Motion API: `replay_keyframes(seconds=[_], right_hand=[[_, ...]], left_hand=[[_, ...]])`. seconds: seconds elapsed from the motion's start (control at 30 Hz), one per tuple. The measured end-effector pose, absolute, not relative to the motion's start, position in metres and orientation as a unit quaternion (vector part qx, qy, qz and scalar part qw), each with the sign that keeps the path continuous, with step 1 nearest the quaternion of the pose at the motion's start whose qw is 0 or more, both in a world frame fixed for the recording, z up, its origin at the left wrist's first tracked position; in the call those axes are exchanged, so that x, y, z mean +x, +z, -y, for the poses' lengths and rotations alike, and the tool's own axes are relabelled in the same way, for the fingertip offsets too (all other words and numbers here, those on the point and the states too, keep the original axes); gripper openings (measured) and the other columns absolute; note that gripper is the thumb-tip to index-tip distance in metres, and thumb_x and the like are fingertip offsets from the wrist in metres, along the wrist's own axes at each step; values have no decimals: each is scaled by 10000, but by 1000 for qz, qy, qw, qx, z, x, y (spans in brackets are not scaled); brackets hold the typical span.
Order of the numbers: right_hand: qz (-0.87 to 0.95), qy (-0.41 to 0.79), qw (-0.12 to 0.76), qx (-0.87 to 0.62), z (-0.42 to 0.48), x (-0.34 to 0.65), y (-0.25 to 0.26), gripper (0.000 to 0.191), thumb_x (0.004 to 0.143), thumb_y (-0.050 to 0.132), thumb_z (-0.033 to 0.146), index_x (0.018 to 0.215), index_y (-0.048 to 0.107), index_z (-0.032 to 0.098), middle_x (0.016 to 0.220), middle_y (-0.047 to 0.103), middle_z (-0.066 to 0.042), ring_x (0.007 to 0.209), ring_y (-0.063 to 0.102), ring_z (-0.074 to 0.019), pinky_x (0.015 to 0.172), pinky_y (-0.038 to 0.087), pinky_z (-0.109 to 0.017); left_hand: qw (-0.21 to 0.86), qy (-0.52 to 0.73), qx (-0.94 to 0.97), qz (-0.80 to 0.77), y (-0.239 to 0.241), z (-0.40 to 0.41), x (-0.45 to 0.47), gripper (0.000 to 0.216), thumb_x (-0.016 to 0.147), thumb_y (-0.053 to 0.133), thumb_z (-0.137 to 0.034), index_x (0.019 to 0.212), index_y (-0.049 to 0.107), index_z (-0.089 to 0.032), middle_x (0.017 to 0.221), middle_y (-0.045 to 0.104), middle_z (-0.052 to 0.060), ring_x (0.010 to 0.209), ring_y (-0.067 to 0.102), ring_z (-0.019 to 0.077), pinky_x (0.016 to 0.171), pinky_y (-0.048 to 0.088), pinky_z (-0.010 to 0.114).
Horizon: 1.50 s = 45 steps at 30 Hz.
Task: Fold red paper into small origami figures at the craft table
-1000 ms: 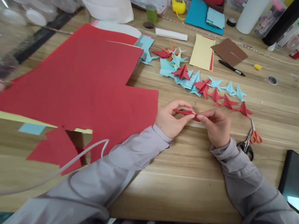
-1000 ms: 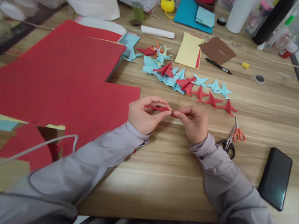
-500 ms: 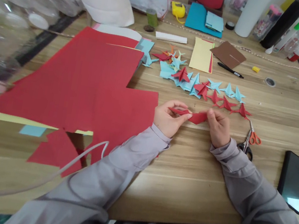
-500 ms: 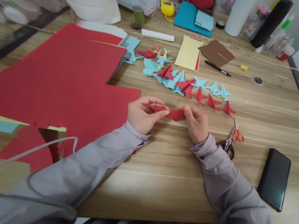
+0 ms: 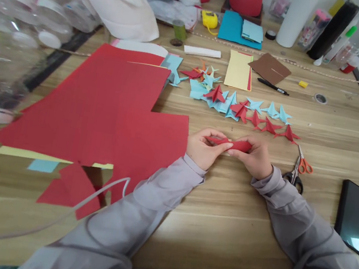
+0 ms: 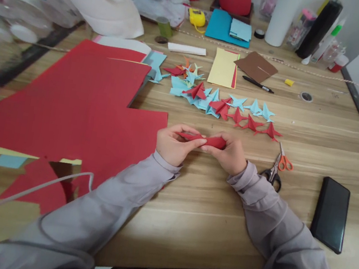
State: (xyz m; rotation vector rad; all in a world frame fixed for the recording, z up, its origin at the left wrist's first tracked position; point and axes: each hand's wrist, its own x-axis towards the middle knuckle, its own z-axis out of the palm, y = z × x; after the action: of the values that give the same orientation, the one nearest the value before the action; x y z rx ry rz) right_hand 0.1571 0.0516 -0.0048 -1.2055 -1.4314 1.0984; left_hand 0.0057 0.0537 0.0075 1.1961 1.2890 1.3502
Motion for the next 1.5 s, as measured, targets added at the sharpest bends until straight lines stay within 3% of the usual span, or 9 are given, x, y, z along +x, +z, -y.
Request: replay_keyframes(seconds=[0.13,0.37,0.57,0.8,0.93,1.13,1.5], right_hand=[[559,496,453,-486,-51,157,-3,402,520,845,456,706,646,160,572,662,2,526,615,-145,523,489,-261],[576,476,445,-493,-51,156,1,402,495,860,432,713,658,161,553,652,16,503,585,-131,496,466,-249],[515,492,500,-494,-52,154,-7,440,397,903,358,704,653,166,617,665,15,550,593,-131,533,484,-259],[447,507,570,-466,-57,157,-10,423,441,894,358,734,636,194,671,692,19,604,641,-131,614,531,-275],[444,537,554,-455,-57,156,-8,435,422,898,355,733,639,194,603,671,38,555,625,-118,570,519,-257],[496,561,497,-438,-54,154,-5,362,524,848,439,645,635,173,610,685,4,538,620,-123,560,516,-271],[489,544,507,-456,-54,155,-5,343,560,833,443,555,621,174,522,643,16,483,567,-98,495,463,-232]], left_hand=[[449,535,483,-529,7,-53,7,250,509,839,-236,659,666,-133,609,699,40,482,621,144,437,471,237],[466,553,475,-501,4,-55,7,279,491,846,-275,647,654,-147,665,732,53,571,684,181,514,551,271],[469,559,483,-485,2,-56,5,288,492,848,-276,653,649,-144,664,725,53,610,696,190,565,568,285],[570,525,458,-434,-5,-58,4,314,482,840,-263,688,640,-133,581,675,9,498,637,140,503,553,260],[613,480,469,-418,-6,-57,7,260,542,807,-276,702,665,-127,584,683,27,521,648,141,506,551,248],[601,495,458,-430,-6,-53,9,278,515,828,-261,623,605,-136,532,654,18,493,640,149,483,543,254],[608,490,456,-426,-1,-54,9,309,490,851,-314,606,626,-137,530,666,23,474,627,137,467,539,243]])
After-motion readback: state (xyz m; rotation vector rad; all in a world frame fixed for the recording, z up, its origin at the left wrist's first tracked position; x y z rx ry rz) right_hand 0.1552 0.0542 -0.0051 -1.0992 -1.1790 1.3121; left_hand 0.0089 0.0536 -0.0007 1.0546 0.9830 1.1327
